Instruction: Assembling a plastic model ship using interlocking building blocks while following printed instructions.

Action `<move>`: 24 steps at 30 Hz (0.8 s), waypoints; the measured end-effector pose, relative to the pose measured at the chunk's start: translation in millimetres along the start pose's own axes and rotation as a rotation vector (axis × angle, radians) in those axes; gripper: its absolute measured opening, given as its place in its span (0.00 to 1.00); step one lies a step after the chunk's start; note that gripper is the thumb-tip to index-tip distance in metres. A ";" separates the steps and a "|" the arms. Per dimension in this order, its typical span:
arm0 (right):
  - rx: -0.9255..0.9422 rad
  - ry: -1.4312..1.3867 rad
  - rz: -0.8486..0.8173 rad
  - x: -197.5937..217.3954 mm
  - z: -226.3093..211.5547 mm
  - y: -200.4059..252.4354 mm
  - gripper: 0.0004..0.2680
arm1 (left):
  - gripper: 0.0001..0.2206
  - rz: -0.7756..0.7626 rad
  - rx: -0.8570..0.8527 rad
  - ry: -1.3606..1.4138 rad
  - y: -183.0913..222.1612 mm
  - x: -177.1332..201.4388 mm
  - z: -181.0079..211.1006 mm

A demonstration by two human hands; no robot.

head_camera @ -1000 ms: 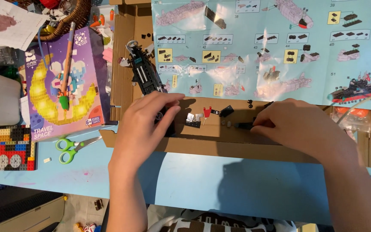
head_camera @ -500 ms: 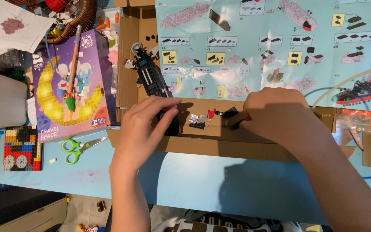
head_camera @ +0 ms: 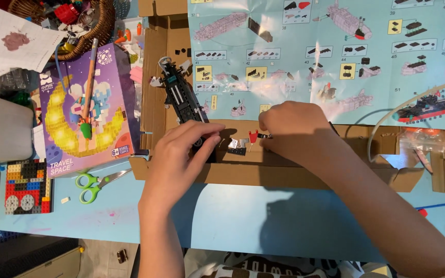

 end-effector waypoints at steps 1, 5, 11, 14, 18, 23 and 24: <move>0.014 -0.006 0.022 -5.8 1.5 -6.5 0.08 | 0.07 -0.014 -0.005 0.004 -0.9 -1.3 1.3; 0.041 -0.058 0.133 -6.3 11.6 -5.8 0.06 | 0.08 -0.081 -0.056 -0.011 -7.2 -7.9 11.0; 0.034 -0.380 0.738 21.8 64.3 70.6 0.07 | 0.08 -0.199 -0.228 -0.082 -26.7 -40.7 41.7; -0.069 -0.426 0.888 15.6 84.3 101.1 0.04 | 0.10 -0.372 -0.267 -0.171 -42.1 -75.6 66.0; -0.074 -0.411 0.978 3.4 103.3 115.8 0.04 | 0.15 -0.401 -0.393 -0.389 -64.8 -141.0 62.2; -0.092 -0.531 0.998 -3.0 103.9 120.6 0.04 | 0.12 -0.296 -0.630 -0.671 -77.3 -182.9 49.0; -0.091 -0.535 1.003 -1.4 102.6 122.5 0.04 | 0.12 -0.298 -0.632 -0.676 -79.1 -179.7 50.3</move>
Point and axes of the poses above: each hand's wrist, its own y-axis away from the middle knuckle, its own x-axis out of the back of the hand, z = x × y, the point moved 3 cm from there along -y, towards the middle knuckle, and after that the axes turned 13 degrees about x, right-handed, at the moved point
